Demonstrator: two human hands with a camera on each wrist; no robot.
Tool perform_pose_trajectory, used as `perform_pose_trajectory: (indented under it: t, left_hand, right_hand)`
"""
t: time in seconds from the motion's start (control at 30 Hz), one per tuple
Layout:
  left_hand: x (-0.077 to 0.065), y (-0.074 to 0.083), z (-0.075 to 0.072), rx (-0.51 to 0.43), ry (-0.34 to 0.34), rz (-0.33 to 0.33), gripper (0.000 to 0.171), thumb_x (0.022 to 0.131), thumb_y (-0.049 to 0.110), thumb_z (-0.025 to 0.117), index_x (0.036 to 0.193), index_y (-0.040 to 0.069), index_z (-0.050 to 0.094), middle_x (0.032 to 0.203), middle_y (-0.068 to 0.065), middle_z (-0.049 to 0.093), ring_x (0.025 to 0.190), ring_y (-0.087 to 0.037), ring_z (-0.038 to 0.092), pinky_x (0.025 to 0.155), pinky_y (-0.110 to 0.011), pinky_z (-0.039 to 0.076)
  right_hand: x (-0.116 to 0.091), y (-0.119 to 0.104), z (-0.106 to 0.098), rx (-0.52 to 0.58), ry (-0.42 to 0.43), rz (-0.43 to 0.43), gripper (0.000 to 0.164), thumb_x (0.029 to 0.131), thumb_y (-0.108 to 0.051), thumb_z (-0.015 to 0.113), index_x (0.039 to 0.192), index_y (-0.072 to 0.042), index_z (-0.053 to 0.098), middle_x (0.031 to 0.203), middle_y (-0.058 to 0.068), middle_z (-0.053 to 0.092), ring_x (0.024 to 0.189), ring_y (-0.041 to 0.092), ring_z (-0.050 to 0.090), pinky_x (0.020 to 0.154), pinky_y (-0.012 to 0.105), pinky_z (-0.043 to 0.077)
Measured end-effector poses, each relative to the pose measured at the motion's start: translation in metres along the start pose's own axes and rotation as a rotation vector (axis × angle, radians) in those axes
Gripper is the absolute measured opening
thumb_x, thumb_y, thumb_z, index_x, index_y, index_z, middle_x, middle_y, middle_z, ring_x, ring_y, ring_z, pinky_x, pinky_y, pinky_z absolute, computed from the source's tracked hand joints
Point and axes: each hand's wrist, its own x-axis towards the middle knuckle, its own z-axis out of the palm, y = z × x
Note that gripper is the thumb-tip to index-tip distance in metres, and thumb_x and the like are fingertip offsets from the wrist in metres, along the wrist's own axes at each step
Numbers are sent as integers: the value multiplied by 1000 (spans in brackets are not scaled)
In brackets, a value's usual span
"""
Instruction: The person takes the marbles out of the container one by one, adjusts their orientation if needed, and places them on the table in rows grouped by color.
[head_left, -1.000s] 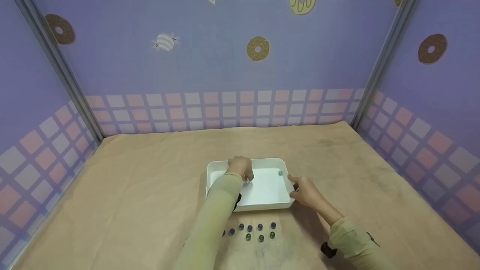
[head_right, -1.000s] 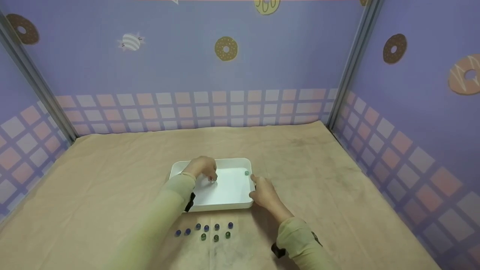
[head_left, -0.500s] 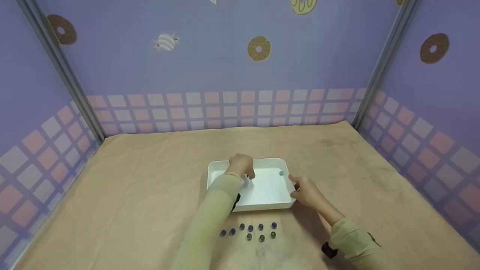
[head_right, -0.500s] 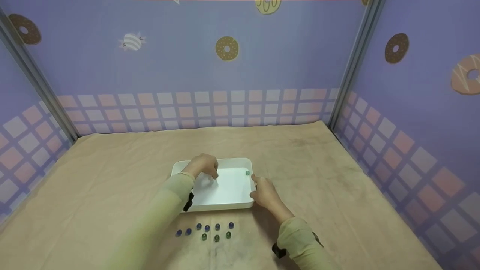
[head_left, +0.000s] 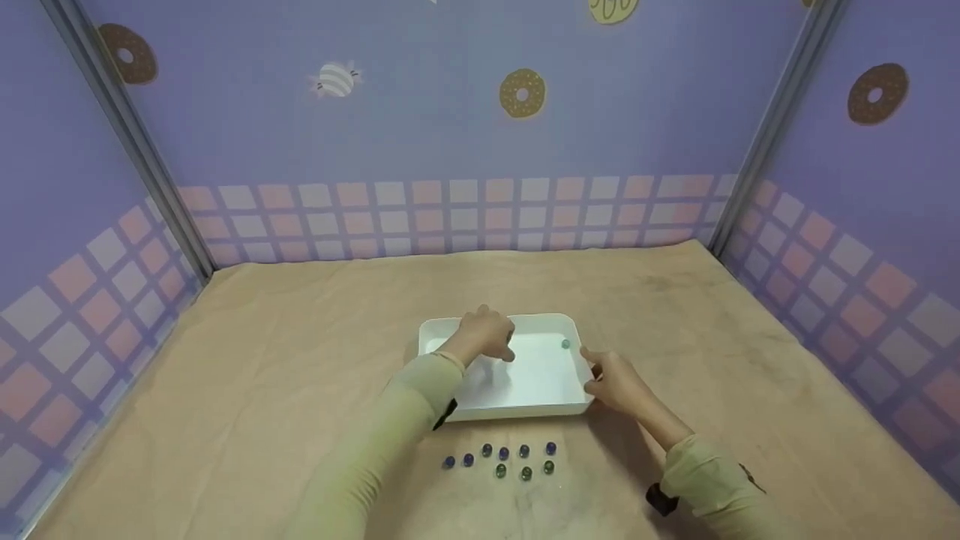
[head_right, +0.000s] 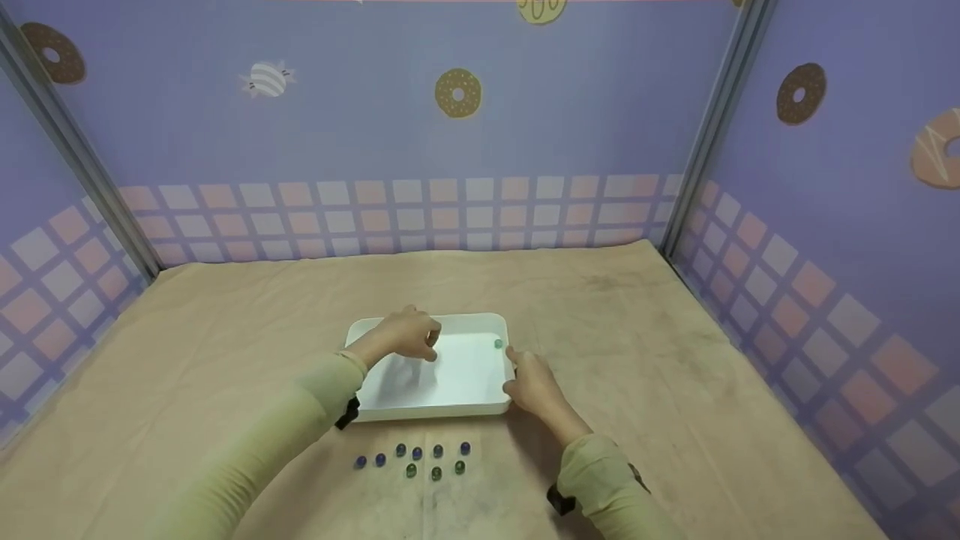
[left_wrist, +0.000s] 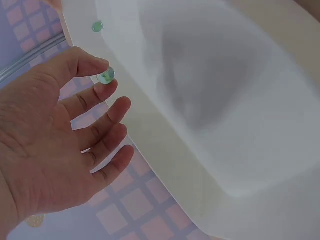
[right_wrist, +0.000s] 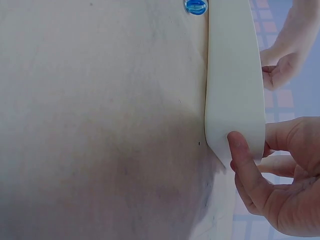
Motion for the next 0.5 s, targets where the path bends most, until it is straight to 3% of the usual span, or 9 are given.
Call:
perform_pose_trajectory:
  t: [0.23, 0.37, 0.5]
  left_hand:
    - [-14, -5, 6, -19, 136, 107, 23, 87, 34, 73, 83, 13, 64, 96, -6, 65, 88, -19, 41, 74, -32, 34]
    - [-25, -8, 8, -39, 235, 157, 22, 86, 34, 72, 80, 15, 63, 95, -5, 61, 85, -18, 38, 71, -29, 30]
    - [-41, -10, 10, -84, 343, 224, 19, 88, 32, 68, 82, 14, 65, 96, -4, 59, 85, -16, 34, 73, -30, 30]
  right_hand:
    - [1, -1, 0, -13, -4, 21, 64, 82, 12, 59, 143, 9, 43, 109, 29, 68, 79, 19, 61, 59, 25, 49]
    - [0, -3, 1, -8, -5, 34, 64, 82, 12, 59, 143, 9, 43, 108, 28, 69, 79, 19, 60, 59, 24, 49]
    - [-1, -2, 1, -11, 10, -19, 63, 80, 13, 58, 141, 12, 44, 108, 30, 68, 81, 22, 63, 58, 24, 49]
